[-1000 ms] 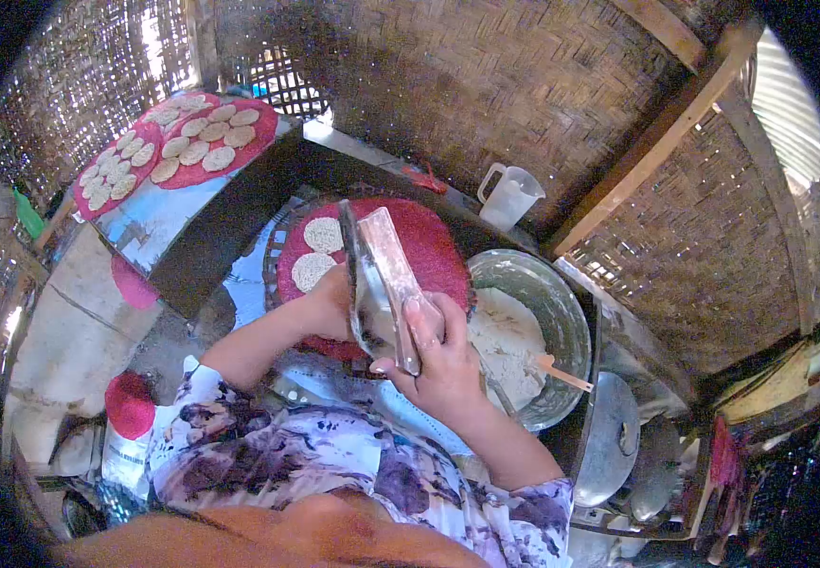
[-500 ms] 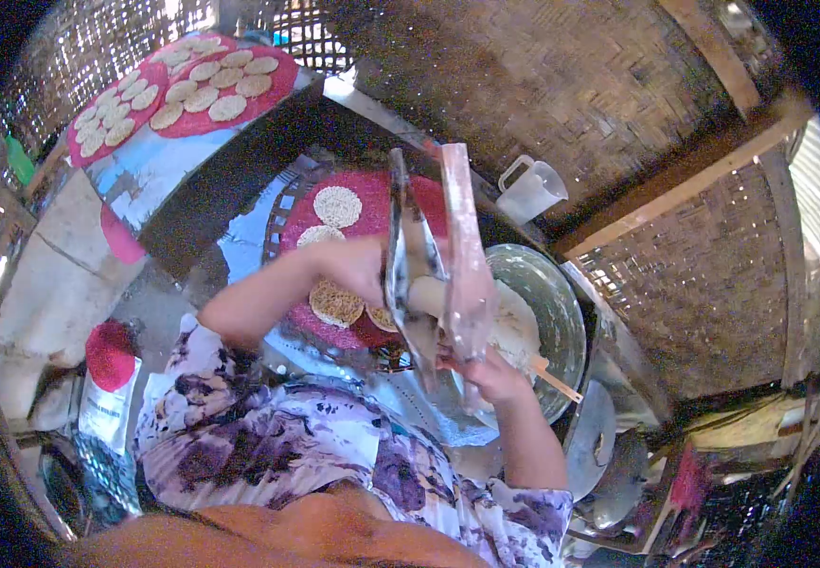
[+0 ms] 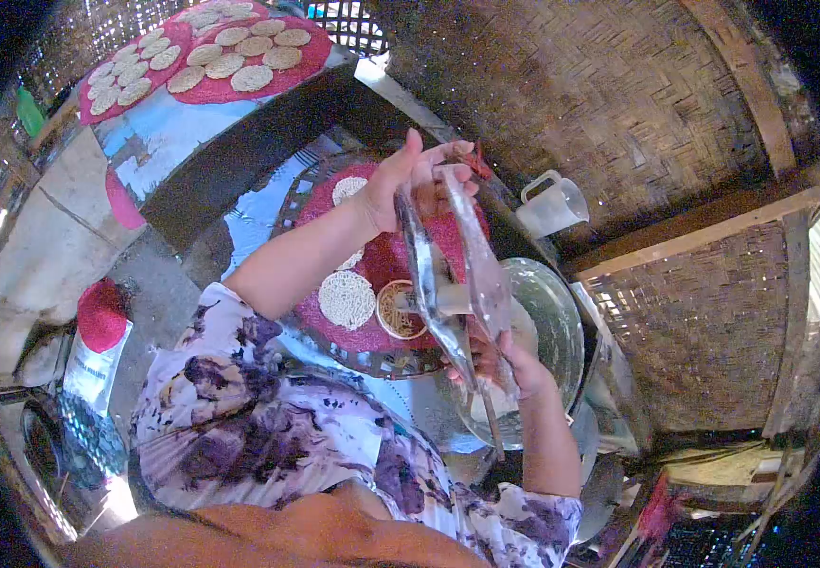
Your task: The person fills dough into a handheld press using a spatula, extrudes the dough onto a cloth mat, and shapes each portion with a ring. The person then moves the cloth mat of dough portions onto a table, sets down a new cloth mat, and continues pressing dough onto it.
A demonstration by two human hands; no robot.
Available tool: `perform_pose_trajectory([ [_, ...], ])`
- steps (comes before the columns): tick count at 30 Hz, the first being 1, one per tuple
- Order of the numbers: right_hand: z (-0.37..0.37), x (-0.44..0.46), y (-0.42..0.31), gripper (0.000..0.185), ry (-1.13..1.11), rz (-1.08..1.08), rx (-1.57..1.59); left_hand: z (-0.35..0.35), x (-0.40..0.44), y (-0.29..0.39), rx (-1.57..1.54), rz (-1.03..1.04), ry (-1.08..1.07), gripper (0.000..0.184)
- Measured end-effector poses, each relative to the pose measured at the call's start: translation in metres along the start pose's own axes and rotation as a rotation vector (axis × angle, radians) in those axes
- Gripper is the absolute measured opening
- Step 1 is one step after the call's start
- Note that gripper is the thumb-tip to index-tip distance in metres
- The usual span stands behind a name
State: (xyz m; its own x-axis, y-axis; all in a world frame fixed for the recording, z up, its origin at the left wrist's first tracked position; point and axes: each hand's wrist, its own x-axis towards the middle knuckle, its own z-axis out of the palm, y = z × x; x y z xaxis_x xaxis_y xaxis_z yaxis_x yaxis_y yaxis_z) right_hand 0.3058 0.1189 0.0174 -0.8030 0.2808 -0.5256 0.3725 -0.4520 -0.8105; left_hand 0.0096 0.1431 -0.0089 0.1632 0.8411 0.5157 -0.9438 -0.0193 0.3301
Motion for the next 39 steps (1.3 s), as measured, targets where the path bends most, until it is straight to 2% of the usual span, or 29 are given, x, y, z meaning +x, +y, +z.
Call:
perform_pose_trajectory([
  [4, -0.003, 0.011, 0.0, 0.092, 0.057, 0.065, -0.055, -0.032, -0.01, 0.002, -0.112, -0.025, 0.074, 0.065],
  [7, -0.008, 0.016, 0.002, 0.09, 0.068, 0.096, -0.109, -0.027, -0.021, 0.006, -0.086, 0.009, 0.133, 0.063],
  [8, -0.007, 0.017, 0.001, 0.089, 0.076, 0.103, -0.127, -0.021, -0.023, 0.008, -0.059, 0.021, 0.215, 0.061],
  [11, 0.011, 0.023, -0.006, 0.068, 0.075, -0.008, -0.125, -0.029, -0.024, 0.011, -0.063, 0.017, 0.124, 0.063],
  [17, 0.0, 0.02, -0.003, 0.064, 0.132, -0.011, -0.247, -0.037, -0.015, 0.005, -0.054, 0.0, 0.192, 0.054],
  [20, 0.007, 0.013, -0.005, 0.061, 0.277, -0.058, -0.279, -0.035, -0.008, -0.004, -0.047, -0.006, 0.186, 0.051],
  [23, 0.003, 0.002, -0.007, 0.076, 0.298, 0.018, -0.388, -0.038, -0.004, -0.014, -0.088, -0.05, 0.213, 0.048],
  [26, 0.009, -0.009, -0.007, 0.064, 0.318, -0.009, -0.312, -0.035, -0.005, -0.025, -0.094, -0.048, 0.254, 0.046],
  [29, 0.006, -0.016, 0.0, 0.066, 0.287, 0.026, -0.299, -0.033, -0.011, -0.031, -0.192, -0.078, 0.21, 0.047],
  [32, 0.017, -0.018, 0.005, 0.066, 0.323, 0.025, -0.26, -0.022, -0.022, -0.033, -0.064, -0.095, 0.36, 0.044],
  [39, 0.031, -0.005, 0.009, 0.064, 0.285, 0.025, -0.195, -0.012, -0.033, -0.018, 0.004, -0.06, 0.457, 0.046],
])
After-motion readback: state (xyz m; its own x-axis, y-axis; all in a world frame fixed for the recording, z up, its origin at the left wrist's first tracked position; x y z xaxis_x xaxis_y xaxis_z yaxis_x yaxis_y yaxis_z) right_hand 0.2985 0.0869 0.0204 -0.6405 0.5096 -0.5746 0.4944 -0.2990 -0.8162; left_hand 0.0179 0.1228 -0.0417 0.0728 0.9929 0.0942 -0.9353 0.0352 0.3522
